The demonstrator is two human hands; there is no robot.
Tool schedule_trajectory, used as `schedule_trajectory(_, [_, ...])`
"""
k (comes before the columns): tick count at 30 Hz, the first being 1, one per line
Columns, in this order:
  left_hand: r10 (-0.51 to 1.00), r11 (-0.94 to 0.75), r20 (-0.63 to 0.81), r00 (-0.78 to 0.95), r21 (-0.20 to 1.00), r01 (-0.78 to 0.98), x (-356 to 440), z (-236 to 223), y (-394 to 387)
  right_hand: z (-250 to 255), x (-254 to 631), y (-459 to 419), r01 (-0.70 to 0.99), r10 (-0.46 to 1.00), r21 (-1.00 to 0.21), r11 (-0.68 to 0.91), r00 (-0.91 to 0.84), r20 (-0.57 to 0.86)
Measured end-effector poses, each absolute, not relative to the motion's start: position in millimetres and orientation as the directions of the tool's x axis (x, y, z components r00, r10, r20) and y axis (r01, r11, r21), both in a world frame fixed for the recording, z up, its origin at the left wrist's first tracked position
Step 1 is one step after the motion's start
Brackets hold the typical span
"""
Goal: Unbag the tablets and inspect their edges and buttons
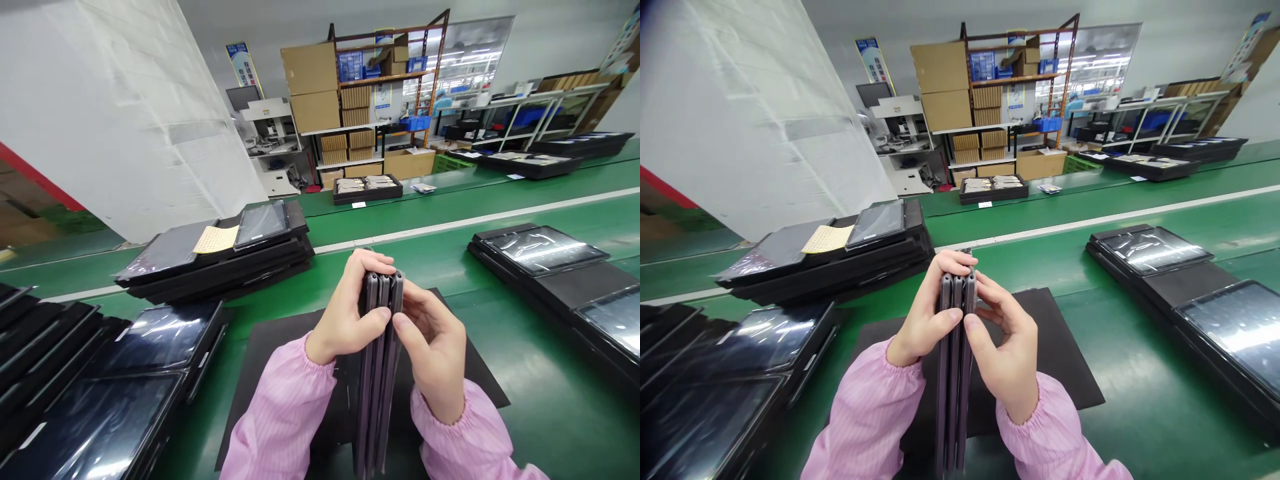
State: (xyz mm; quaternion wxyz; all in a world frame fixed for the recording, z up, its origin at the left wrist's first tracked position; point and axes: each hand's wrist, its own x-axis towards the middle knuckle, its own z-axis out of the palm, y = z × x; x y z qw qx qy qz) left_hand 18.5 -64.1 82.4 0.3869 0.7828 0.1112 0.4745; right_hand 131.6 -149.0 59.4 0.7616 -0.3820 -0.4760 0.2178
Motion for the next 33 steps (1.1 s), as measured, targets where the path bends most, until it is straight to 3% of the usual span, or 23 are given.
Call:
schedule_trajectory(16, [0.537,-0.639,0.641,0.549,0.734,-0.232,17,79,-62,59,131,-149,0.037,0.695,-0.792,0.610,0.456,0.556])
schedule_trajectory(22, [0.548,-0.688,0.640,0.538,0.711,-0.145,18,84,-65,58,132,-151,0.035,0.709,-0.799,0.601,0.438,0.552])
schedule_trajectory(28, [0.545,-0.669,0.672,0.501,0.709,-0.223,16,81,-60,44,131,-141,-0.028,0.717,-0.779,0.626,0.413,0.562])
schedule_trajectory(30, [0.572,-0.653,0.680,0.458,0.716,-0.248,12,79,-58,28,131,-128,-0.134,0.793,-0.825,0.549,0.397,0.463])
schedule_trajectory(33, [0.594,-0.640,0.705,0.388,0.706,-0.303,3,73,-52,-2,128,-100,-0.258,0.949,-0.932,0.254,0.254,0.189])
